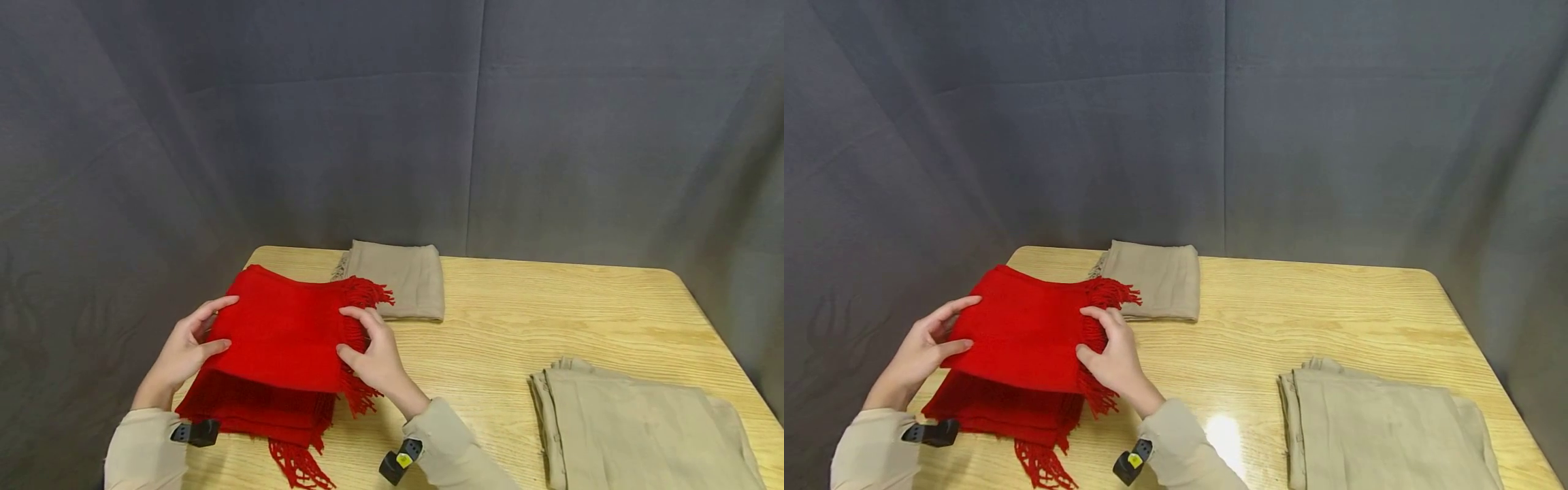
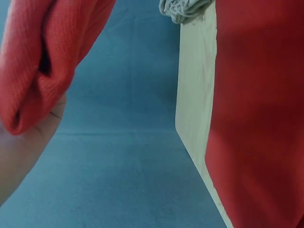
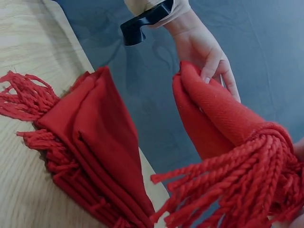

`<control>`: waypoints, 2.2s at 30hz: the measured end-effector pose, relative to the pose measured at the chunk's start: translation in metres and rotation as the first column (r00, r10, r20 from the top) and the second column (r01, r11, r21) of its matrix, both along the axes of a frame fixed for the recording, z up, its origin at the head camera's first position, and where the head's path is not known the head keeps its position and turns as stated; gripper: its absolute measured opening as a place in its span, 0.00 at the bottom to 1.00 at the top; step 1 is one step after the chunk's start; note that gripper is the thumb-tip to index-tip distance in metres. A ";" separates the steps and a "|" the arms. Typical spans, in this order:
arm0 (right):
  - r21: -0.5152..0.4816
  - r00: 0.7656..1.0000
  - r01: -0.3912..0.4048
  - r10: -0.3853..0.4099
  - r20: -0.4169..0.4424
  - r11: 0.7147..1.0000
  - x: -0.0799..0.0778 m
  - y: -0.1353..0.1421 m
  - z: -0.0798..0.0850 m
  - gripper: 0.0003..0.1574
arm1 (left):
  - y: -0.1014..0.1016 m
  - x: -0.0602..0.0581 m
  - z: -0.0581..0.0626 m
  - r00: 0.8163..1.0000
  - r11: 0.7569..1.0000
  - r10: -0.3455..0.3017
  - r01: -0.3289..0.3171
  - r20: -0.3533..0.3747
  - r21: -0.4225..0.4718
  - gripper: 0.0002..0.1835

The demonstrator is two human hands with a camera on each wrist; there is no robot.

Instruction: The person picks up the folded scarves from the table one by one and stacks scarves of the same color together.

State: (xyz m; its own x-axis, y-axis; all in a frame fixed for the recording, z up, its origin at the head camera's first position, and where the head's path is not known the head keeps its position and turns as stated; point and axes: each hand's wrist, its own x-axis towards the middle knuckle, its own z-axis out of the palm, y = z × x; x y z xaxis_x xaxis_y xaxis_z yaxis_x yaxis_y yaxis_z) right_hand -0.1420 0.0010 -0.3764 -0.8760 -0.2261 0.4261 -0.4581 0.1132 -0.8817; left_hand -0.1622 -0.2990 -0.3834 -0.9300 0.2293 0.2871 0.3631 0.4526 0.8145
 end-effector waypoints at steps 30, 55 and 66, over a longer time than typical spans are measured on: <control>0.109 0.999 0.037 -0.035 -0.025 0.993 -0.019 -0.034 -0.051 0.31 | -0.027 0.003 -0.019 0.993 0.998 0.059 -0.057 0.101 -0.018 0.34; 0.147 1.000 0.028 -0.028 -0.003 0.989 -0.017 -0.045 -0.057 0.31 | -0.037 0.009 -0.032 0.988 0.993 0.115 -0.111 0.100 -0.043 0.34; 0.160 0.999 0.023 -0.029 0.035 0.987 -0.015 -0.047 -0.059 0.31 | -0.038 0.010 -0.037 0.986 0.991 0.130 -0.124 0.101 -0.057 0.34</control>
State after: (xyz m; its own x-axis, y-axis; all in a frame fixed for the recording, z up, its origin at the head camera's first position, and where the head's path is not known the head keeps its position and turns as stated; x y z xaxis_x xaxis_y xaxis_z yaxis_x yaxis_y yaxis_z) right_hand -0.1567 -0.0463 -0.4357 -0.8971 -0.2655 0.3531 -0.4201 0.2651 -0.8679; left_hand -0.1519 -0.3373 -0.4208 -0.9768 0.1190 0.1781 0.2141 0.5308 0.8200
